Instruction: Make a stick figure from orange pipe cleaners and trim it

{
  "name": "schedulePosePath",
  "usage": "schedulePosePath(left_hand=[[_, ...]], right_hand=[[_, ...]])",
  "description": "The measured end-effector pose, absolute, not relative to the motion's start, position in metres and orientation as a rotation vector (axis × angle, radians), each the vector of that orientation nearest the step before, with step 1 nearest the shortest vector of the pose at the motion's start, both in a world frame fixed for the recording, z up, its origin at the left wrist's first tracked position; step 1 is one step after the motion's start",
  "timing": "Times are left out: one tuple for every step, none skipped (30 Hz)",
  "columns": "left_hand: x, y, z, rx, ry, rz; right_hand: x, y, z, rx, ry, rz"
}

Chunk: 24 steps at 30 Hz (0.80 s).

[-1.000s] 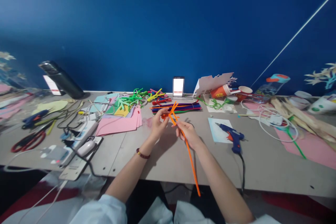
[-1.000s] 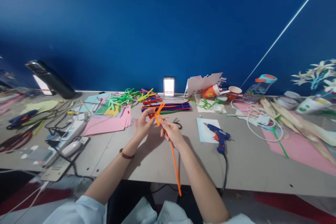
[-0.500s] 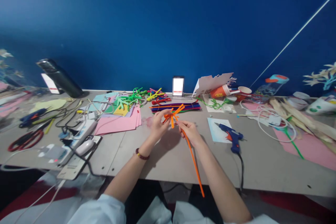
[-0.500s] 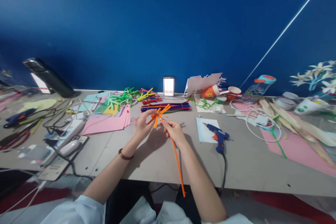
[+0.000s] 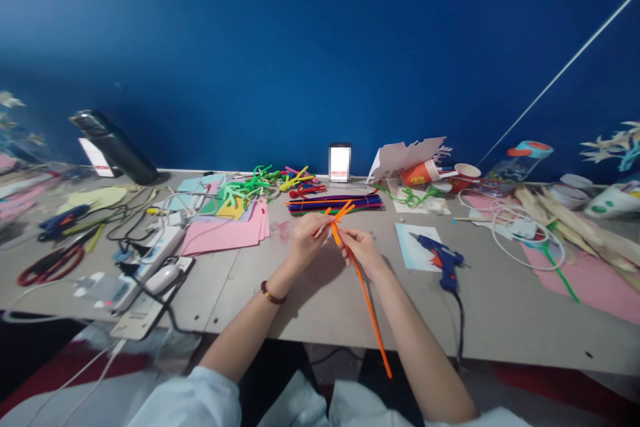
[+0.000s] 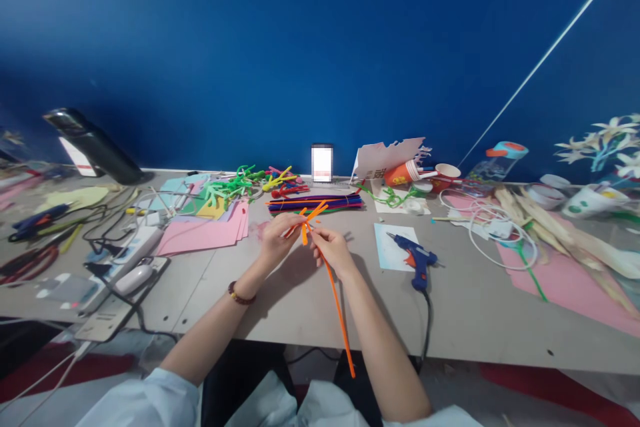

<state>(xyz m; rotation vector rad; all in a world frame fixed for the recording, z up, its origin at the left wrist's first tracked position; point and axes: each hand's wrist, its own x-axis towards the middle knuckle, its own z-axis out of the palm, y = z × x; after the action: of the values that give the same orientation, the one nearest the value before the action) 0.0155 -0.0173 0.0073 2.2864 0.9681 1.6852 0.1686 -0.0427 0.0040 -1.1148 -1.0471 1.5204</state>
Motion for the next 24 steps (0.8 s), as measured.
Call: schedulePosePath(left_hand=[[0.016,-0.017,0.007,2.299,0.965,1.694],[0.017,-0.017,0.007,2.310,0.958,1.703],[0.017,-0.017,0.006,2.320,0.945,1.713],[0.018,-0.018,0.006,2.334,0.925,1.723],[0.019,-0.018,0.005,2.349,0.906,1.730],[0.019,-0.018,0.004,2.369,0.888,1.736],[0.020,-0.018,0.003,2.392,0.869,1.744],[0.021,-0.018,0.002,2.415,0.855,1.751],[0.022,-0.018,0.002,2.437,0.846,1.756],[0.023,-0.018,0.001,2.456,0.838,1.762],[0.024,-0.018,0.001,2.473,0.833,1.769],[0.024,-0.017,0.001,2.485,0.832,1.775],[0.024,-0.017,0.001,2.495,0.830,1.781],[0.024,-0.017,0.001,2.502,0.827,1.786],[0.024,-0.017,0.001,2.508,0.820,1.789],[0.024,-0.017,0.002,2.511,0.817,1.786],[0.024,-0.018,0.002,2.507,0.818,1.777],[0.024,-0.019,0.003,2.497,0.822,1.764],[0.024,-0.020,0.003,2.482,0.829,1.746],[0.025,-0.021,0.004,2.465,0.837,1.730],[0.025,-0.022,0.005,2.448,0.840,1.723],[0.026,-0.023,0.005,2.437,0.838,1.723],[0.026,-0.023,0.006,2.432,0.836,1.731],[0.026,-0.024,0.006,2.433,0.833,1.745]], right_hand=[[0.168,-0.042,0.005,-1.103,-1.033,1.522],[0.168,-0.042,0.006,-1.092,-1.014,1.517],[0.167,-0.041,0.007,-1.081,-0.991,1.507],[0.167,-0.041,0.007,-1.065,-0.966,1.498],[0.167,-0.040,0.007,-1.047,-0.937,1.488],[0.167,-0.040,0.007,-1.026,-0.912,1.486],[0.167,-0.040,0.007,-1.006,-0.891,1.489],[0.167,-0.040,0.007,-0.990,-0.874,1.496],[0.166,-0.041,0.007,-0.980,-0.859,1.502],[0.166,-0.041,0.008,-0.977,-0.843,1.503],[0.166,-0.042,0.008,-0.979,-0.828,1.502],[0.166,-0.042,0.009,-0.983,-0.813,1.500],[0.166,-0.042,0.009,-0.987,-0.796,1.500],[0.167,-0.043,0.010,-0.988,-0.783,1.508],[0.167,-0.043,0.011,-0.983,-0.774,1.526],[0.168,-0.042,0.011,-0.973,-0.772,1.552],[0.168,-0.042,0.011,-0.958,-0.773,1.583],[0.169,-0.041,0.010,-0.941,-0.774,1.612],[0.169,-0.041,0.009,-0.925,-0.776,1.632],[0.169,-0.040,0.008,-0.915,-0.775,1.642],[0.169,-0.040,0.007,-0.914,-0.768,1.641],[0.169,-0.039,0.005,-0.921,-0.757,1.631],[0.169,-0.039,0.004,-0.932,-0.749,1.613],[0.169,-0.039,0.003,-0.941,-0.747,1.589]])
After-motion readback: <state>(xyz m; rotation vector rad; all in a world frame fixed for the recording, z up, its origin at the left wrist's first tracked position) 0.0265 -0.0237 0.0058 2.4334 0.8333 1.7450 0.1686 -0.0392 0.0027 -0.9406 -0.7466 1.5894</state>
